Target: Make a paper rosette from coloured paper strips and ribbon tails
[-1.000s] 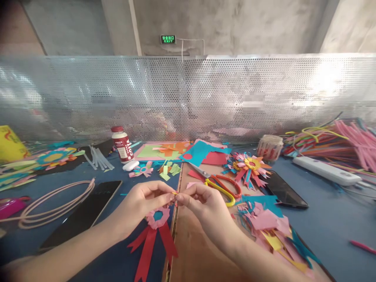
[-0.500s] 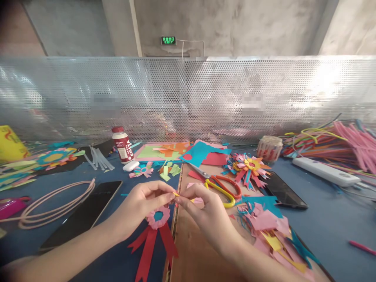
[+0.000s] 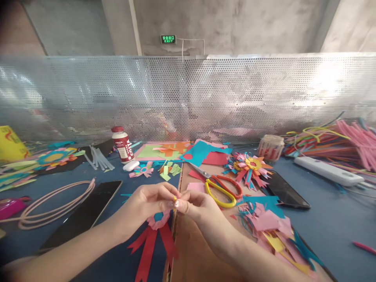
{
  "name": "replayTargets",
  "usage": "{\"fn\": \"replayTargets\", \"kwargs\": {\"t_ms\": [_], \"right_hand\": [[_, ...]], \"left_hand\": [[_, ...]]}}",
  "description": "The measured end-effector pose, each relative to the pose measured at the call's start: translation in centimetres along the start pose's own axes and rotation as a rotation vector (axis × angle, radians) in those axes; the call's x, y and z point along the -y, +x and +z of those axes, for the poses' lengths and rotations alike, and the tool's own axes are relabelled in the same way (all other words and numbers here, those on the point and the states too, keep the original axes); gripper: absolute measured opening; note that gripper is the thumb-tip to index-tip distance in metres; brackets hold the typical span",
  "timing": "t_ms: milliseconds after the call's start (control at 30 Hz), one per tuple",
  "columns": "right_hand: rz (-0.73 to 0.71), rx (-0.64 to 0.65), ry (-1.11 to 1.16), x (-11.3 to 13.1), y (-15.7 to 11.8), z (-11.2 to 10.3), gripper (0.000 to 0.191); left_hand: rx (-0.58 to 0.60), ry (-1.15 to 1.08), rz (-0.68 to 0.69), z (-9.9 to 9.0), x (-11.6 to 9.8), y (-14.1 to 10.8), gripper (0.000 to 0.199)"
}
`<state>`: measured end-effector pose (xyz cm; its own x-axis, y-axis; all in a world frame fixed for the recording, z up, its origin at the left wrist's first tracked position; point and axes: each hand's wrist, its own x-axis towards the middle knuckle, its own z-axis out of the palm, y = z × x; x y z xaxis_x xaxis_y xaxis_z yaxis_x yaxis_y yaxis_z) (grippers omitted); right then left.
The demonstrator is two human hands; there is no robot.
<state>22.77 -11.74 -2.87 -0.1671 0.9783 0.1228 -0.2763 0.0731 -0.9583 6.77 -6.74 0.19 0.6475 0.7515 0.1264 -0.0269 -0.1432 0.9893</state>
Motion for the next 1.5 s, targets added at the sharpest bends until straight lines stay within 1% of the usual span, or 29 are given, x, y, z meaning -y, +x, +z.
{"fn": "replayTargets", "kwargs": {"t_ms": [100, 167, 200, 267, 300, 367, 433, 533, 633, 733, 867, 1033, 1167, 1367, 1433, 1500], "right_hand": [[-0.038, -0.026, -0.131, 0.4, -0.1, 0.1, 0.030], [-0.114, -0.086, -0.304, 0.7, -0.2, 0.0, 0.030], [-0.163, -0.130, -0.384, 0.9, -0.3, -0.2, 0.029], [-0.252, -0.199, -0.500, 1.3, -0.2, -0.5, 0.024], [-0.280, -0.209, -0.544, 1.5, -0.2, -0.7, 0.022], [-0.297, -0.190, -0.619, 1.9, -0.2, -1.0, 0.018], [-0.285, -0.156, -0.675, 2.1, -0.3, -1.2, 0.018], [-0.273, -0.141, -0.702, 2.1, -0.3, -1.1, 0.019], [-0.296, -0.170, -0.747, 1.9, -0.2, -1.1, 0.018], [-0.302, -0.203, -0.805, 1.8, -0.2, -1.0, 0.015], [-0.285, -0.230, -0.827, 1.9, -0.3, -0.9, 0.015], [-0.288, -0.237, -0.836, 2.0, -0.3, -0.9, 0.016], [-0.285, -0.210, -0.826, 2.2, -0.3, -0.9, 0.017], [-0.290, -0.168, -0.819, 2.6, -0.6, -0.8, 0.023], [-0.288, -0.158, -0.805, 2.5, -0.5, -0.9, 0.023], [-0.278, -0.150, -0.797, 2.4, -0.3, -1.0, 0.018]], "left_hand": [[-0.048, 0.037, -0.114, -0.3, 0.1, 0.0, 0.012], [-0.099, 0.071, -0.136, -0.4, 0.3, 0.0, 0.016], [-0.110, 0.076, -0.120, -0.5, 0.3, 0.0, 0.016], [-0.090, 0.053, -0.062, -0.3, 0.3, 0.0, 0.013], [-0.065, 0.034, -0.040, -0.2, 0.2, -0.1, 0.012], [-0.007, 0.008, -0.025, 0.0, 0.0, -0.1, 0.010], [0.025, 0.016, -0.023, 0.2, -0.2, -0.2, 0.009], [0.023, 0.076, -0.001, 0.3, -0.2, -0.2, 0.008], [0.012, 0.124, 0.021, 0.1, 0.2, -0.2, 0.011], [-0.032, 0.187, 0.053, 0.0, 0.6, -0.2, 0.012], [-0.087, 0.330, 0.104, -0.1, 0.6, -0.4, 0.011], [-0.121, 0.484, 0.182, -0.2, 0.3, -0.4, 0.014], [-0.117, 0.577, 0.262, -0.2, 0.2, -0.5, 0.014], [-0.113, 0.623, 0.280, -0.1, 0.1, -0.5, 0.014], [-0.115, 0.604, 0.250, 0.0, 0.1, -0.6, 0.013], [-0.117, 0.529, 0.202, 0.0, 0.1, -0.5, 0.013]]}}
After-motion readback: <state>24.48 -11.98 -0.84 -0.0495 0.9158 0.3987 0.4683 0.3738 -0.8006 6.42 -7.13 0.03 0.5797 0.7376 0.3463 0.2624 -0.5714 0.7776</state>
